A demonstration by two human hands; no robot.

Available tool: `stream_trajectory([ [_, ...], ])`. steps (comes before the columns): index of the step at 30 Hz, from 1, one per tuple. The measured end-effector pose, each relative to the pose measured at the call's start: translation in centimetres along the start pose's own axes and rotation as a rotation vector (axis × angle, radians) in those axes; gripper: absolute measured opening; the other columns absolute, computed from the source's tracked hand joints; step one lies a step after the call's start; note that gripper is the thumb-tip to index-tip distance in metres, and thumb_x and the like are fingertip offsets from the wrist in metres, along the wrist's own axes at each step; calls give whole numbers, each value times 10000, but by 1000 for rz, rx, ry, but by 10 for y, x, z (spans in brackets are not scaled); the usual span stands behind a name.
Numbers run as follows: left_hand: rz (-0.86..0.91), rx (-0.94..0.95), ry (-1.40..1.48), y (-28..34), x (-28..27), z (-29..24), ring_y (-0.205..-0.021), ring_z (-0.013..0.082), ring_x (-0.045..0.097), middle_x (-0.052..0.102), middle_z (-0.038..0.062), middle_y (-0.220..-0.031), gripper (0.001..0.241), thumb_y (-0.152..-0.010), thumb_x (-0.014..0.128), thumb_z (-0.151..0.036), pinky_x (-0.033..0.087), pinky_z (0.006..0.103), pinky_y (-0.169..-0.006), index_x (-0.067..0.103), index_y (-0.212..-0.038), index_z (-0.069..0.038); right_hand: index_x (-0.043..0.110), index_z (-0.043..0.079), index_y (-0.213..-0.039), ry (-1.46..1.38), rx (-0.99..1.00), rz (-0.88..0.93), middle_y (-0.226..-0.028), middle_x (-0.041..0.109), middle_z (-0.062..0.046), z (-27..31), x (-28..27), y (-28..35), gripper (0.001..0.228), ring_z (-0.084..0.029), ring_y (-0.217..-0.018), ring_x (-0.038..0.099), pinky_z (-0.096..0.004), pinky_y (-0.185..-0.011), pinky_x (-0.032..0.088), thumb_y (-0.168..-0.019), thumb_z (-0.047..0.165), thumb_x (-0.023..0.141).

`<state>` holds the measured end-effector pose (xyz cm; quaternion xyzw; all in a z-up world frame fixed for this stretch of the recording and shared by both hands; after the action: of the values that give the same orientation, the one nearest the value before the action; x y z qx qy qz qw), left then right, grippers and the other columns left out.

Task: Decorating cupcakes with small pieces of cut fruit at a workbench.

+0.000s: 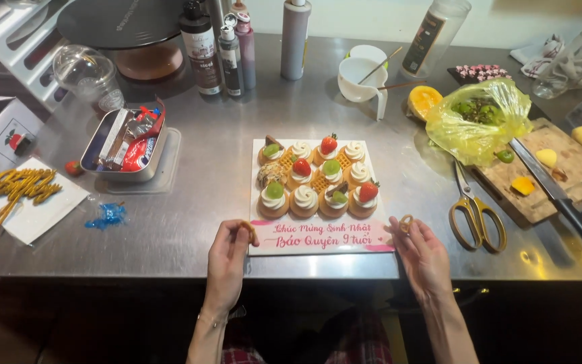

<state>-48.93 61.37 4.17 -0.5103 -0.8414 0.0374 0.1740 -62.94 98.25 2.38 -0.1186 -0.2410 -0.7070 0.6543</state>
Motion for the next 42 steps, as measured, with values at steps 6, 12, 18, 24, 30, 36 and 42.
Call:
stream_trajectory([
  [6,-68,-43,-41,31,-18,-15,-902,187,695,656,85,-1000,199,-1199,632,-187,653,394,-953,704,-1250,-8,631,49,-1329,81,-87,-18,-1301,787,-207,23,-4,38,151,-427,-1414,747,-646,-1226,583,-1209,139,651],
  [12,-278,133,-136,5,-21,-36,-863,140,624,602,59,-1008,238,-1264,567,-246,698,393,-971,651,-1293,-25,861,55,-1188,717,-553,231,-1090,861,-132,85,116,57,234,-179,-1056,820,-370,-985,671,-978,58,963],
  [18,-405,155,-205,1,-28,-23,-850,128,714,610,42,-1006,294,-1276,554,-303,723,334,-862,632,-1353,-31,948,285,-1050,1193,-686,500,-888,885,41,30,186,6,189,-202,-973,634,-355,-983,497,-908,382,1026],
  [24,-416,139,-212,0,-34,-15,-872,133,769,677,49,-1036,296,-1267,568,-325,701,298,-827,648,-1361,-56,954,282,-1081,1276,-617,561,-927,881,35,14,188,-4,165,-209,-1065,587,-384,-1008,444,-947,369,995],
  [30,-421,138,-184,0,-36,-12,-900,149,808,697,61,-1078,297,-1253,582,-321,733,330,-887,677,-1372,-66,940,317,-1057,1353,-714,564,-981,858,50,17,188,-1,142,-219,-1094,594,-416,-992,396,-948,388,997],
  [36,-412,179,-125,-4,-41,-5,-977,205,835,729,97,-1165,267,-1238,624,-247,737,401,-999,727,-1395,-56,951,299,-1012,1415,-800,551,-942,839,52,9,186,-1,117,-217,-1089,601,-417,-991,409,-922,324,1020],
  [42,-395,251,-161,13,-27,-57,-991,224,837,690,114,-1146,292,-1195,682,-144,749,414,-994,765,-1446,-20,929,304,-1196,1364,-990,523,-1133,844,12,22,175,2,389,-258,-1116,648,-447,-994,443,-872,501,1017],
])
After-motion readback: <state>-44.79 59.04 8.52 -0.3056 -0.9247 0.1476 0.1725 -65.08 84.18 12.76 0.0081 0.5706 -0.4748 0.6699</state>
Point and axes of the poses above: each hand's wrist, its own y-axis away from the middle knuckle, its own x-axis out of the palm, z = x × y, the point moved 2 cm from there along -y, towards the middle knuckle
